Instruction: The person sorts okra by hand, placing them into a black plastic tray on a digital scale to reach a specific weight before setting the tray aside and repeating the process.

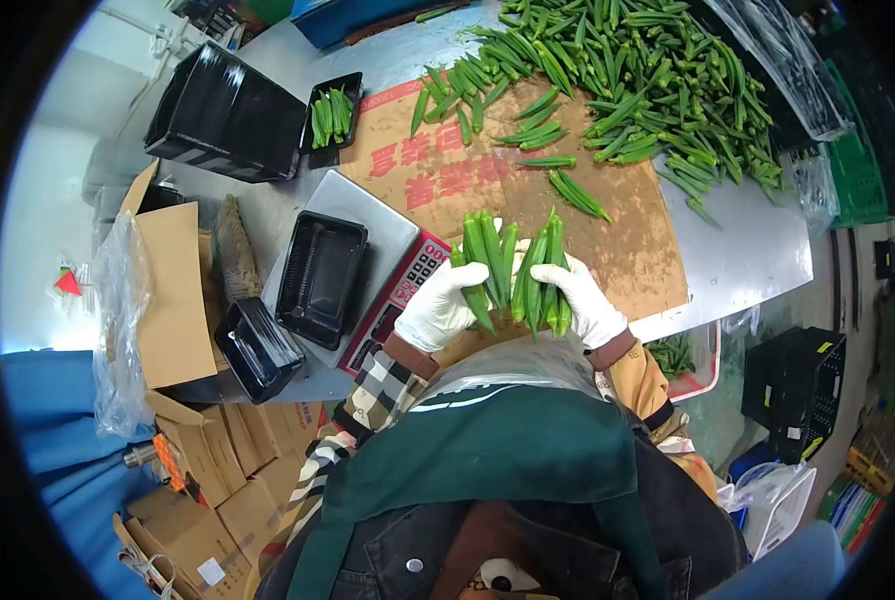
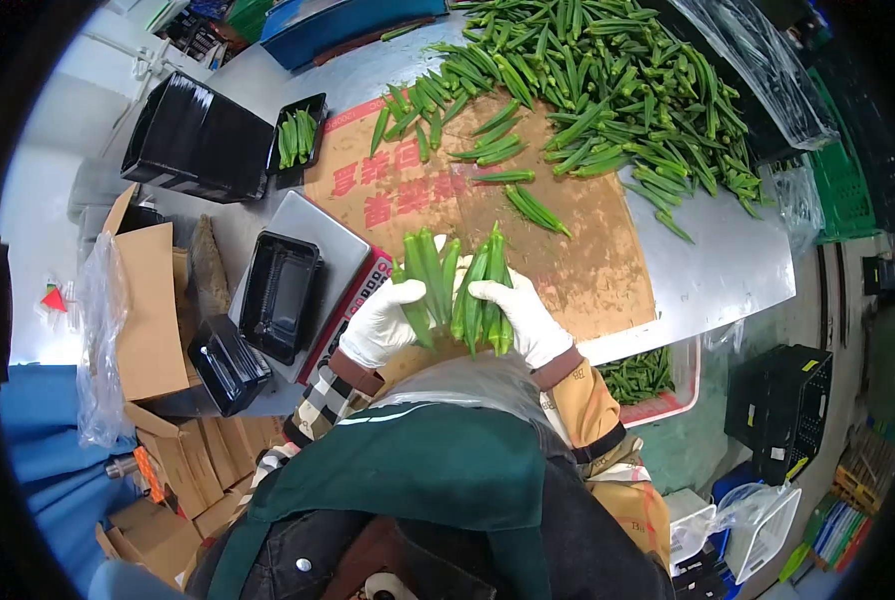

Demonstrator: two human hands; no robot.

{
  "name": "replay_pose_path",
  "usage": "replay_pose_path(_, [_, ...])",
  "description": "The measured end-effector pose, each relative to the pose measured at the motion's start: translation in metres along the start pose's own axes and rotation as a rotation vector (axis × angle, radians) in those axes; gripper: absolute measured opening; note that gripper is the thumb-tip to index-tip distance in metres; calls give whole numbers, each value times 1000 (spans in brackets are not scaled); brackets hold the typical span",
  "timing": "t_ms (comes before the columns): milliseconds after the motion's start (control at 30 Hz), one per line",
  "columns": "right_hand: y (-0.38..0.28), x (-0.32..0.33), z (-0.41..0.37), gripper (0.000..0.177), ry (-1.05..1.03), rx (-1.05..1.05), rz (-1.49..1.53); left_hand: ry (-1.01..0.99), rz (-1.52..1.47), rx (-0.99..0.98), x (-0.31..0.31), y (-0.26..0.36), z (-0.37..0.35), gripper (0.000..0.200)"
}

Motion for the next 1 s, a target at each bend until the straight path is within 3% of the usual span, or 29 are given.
replay_pose_path(167, [5,-1,4,54,94,125,-259,82,211,-53,5,-6,3,58])
replay_pose_path(267, [4,-1,5,52,82,154,-262,73,186,-70,26,-14,14,49])
replay_pose_path(400, [11,-10,10,46,138,0,-138,151,255,-86,18,-1,4,47])
replay_pose_path(533, [34,-79,31,42,-70,-131,129,317,693,-242,10,62,-31,55])
replay_pose_path(567, [36,-103,39,43,-160,-115,127,310,658,-235,-7,78,-47,56])
replay_pose_path(600, [44,-126,46,45,-216,-169,136,392,915,-262,-3,104,-65,57])
replay_pose_path(667, [55,-179,57,49,-328,-189,161,538,1059,-317,21,144,-97,57])
replay_pose_path(733, [83,-223,83,57,-434,-192,183,609,990,-357,46,175,-127,54])
replay_pose_path(833, [100,-259,90,78,-360,-349,-13,579,680,-386,84,198,-158,53])
replay_pose_path(933, [95,-247,83,54,-391,-369,-133,829,798,-284,127,201,-183,56])
replay_pose_path(1000, [99,-210,77,55,-395,-455,-23,854,720,-356,142,201,-196,62])
Point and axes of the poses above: each hand's wrist, its own z-axis towards the middle knuckle, its own x-axis out of the back of the hand, y = z × x, the point moved 9 cm from there along z, towards the middle knuckle, and after that the axes turned 5 degrees about z, right-handed, at the moved point
